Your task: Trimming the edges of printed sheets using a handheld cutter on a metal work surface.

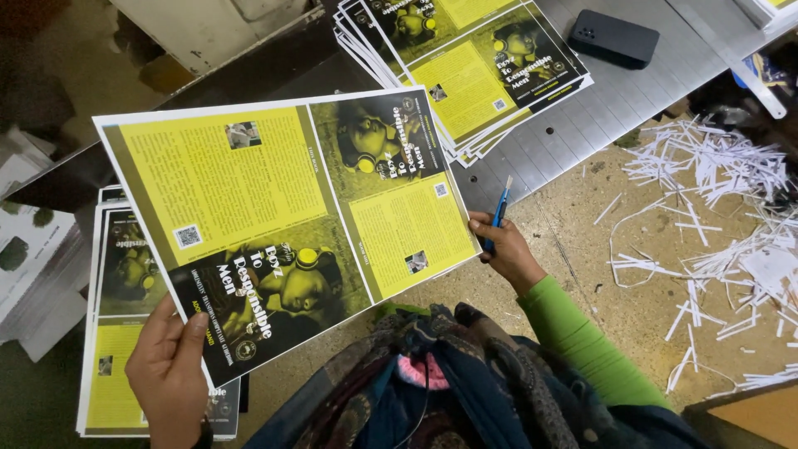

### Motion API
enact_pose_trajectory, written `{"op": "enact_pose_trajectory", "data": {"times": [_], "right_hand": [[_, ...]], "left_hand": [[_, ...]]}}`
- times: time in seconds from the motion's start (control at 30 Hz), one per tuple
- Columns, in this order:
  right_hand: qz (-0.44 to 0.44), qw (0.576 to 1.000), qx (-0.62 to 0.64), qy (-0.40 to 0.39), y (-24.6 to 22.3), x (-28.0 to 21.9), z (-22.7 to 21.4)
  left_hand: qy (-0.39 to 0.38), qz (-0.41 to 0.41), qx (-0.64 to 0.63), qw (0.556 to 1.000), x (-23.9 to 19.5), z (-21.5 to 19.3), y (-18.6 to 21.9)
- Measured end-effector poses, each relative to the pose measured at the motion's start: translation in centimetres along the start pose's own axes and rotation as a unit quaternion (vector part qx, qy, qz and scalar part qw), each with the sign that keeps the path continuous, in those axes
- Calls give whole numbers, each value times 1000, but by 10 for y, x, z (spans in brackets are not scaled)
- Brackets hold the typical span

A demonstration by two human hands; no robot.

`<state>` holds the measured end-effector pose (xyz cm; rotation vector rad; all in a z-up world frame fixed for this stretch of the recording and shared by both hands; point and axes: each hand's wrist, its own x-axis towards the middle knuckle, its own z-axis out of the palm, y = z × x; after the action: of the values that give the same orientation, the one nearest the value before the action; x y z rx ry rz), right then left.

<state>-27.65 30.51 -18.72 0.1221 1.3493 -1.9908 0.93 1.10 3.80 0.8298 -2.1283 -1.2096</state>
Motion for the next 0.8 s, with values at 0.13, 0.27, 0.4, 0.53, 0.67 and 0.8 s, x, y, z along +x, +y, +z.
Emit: {"op": "enact_pose_trajectory", "data": {"times": [0.13,0.27,0.4,0.53,0.67,0.8], "right_hand": [[-15,1000,-1,-9,-5,-4,6],[-37,998,-33,-24,-12,-10,13],[-28,999,9,-16,-12,-9,12],[-28,999,15,-17,-16,-13,16],[-42,999,5,-28,-25,-22,28],[-76,997,1,-7,-25,-24,34]], "left_hand": [[1,5,5,1000,2,-2,-16],[5,14,-12,1000,3,-3,-22],[13,6,-10,1000,3,-1,-12],[48,18,18,999,0,-8,-49],[51,23,-4,998,1,-8,-45],[48,-17,52,997,0,-4,5]]}}
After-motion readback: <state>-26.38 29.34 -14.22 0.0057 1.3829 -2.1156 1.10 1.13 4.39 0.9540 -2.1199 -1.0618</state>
